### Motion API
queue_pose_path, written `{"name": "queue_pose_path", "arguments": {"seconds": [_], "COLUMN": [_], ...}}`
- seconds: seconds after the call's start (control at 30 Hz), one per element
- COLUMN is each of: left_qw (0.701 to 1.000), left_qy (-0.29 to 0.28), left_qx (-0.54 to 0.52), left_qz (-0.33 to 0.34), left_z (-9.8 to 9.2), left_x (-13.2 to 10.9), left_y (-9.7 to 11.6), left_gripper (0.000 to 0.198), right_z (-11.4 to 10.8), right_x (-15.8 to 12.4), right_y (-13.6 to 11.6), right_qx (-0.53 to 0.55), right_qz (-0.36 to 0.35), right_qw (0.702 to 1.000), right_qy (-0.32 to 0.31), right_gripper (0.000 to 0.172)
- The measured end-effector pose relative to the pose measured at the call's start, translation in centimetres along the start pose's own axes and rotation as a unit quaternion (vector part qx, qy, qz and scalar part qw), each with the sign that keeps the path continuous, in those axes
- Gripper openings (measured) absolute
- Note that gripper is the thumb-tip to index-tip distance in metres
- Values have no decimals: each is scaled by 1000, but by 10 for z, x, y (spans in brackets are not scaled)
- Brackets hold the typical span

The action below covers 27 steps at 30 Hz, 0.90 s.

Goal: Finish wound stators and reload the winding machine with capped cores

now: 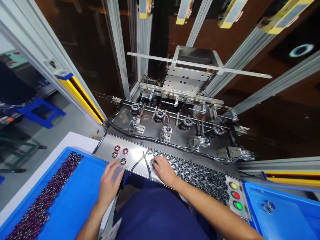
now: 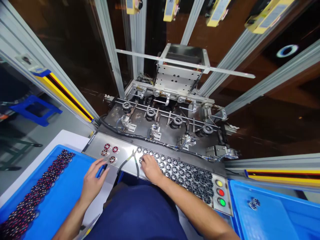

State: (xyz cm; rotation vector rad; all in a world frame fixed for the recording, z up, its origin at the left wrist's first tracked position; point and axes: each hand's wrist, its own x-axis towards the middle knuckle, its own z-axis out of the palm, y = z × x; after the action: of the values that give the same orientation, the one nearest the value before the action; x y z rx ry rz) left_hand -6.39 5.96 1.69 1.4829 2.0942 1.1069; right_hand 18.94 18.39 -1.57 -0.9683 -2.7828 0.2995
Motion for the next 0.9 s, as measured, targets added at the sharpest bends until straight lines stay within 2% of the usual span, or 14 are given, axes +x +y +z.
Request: {"name": "queue_pose_path", "arguments": {"seconds": [0.1,0.2,0.3,0.4,0.57,0.63,0.73,0.8,0.9], "left_qw": [998,992,976,943,853,832,789,762,760], "left_qy": [-22,-48,-79,-124,-209,-209,-176,-152,-135], "left_qx": [-50,-109,-181,-276,-445,-484,-559,-600,-607], "left_qz": [-15,-44,-90,-141,-175,-173,-186,-191,-187], "left_z": [1,2,7,16,23,19,13,11,15], "left_x": [5,7,10,16,28,31,32,32,31], "left_y": [13,23,34,52,93,107,120,124,125], "left_gripper": [22,20,23,35,59,61,51,45,37], "right_z": [1,-1,-8,-29,-87,-107,-124,-126,-124], "right_x": [8,18,26,32,36,37,39,40,39], "right_y": [-2,4,9,1,-36,-49,-58,-58,-56], "right_qx": [-1,15,56,120,238,288,352,345,289], "right_qz": [-14,-40,-66,-70,-99,-119,-133,-123,-103], "right_qw": [1000,999,996,989,953,930,893,893,906], "right_qy": [-18,-30,-14,50,160,198,246,264,291], "right_gripper": [18,17,15,11,31,34,38,38,29]}}
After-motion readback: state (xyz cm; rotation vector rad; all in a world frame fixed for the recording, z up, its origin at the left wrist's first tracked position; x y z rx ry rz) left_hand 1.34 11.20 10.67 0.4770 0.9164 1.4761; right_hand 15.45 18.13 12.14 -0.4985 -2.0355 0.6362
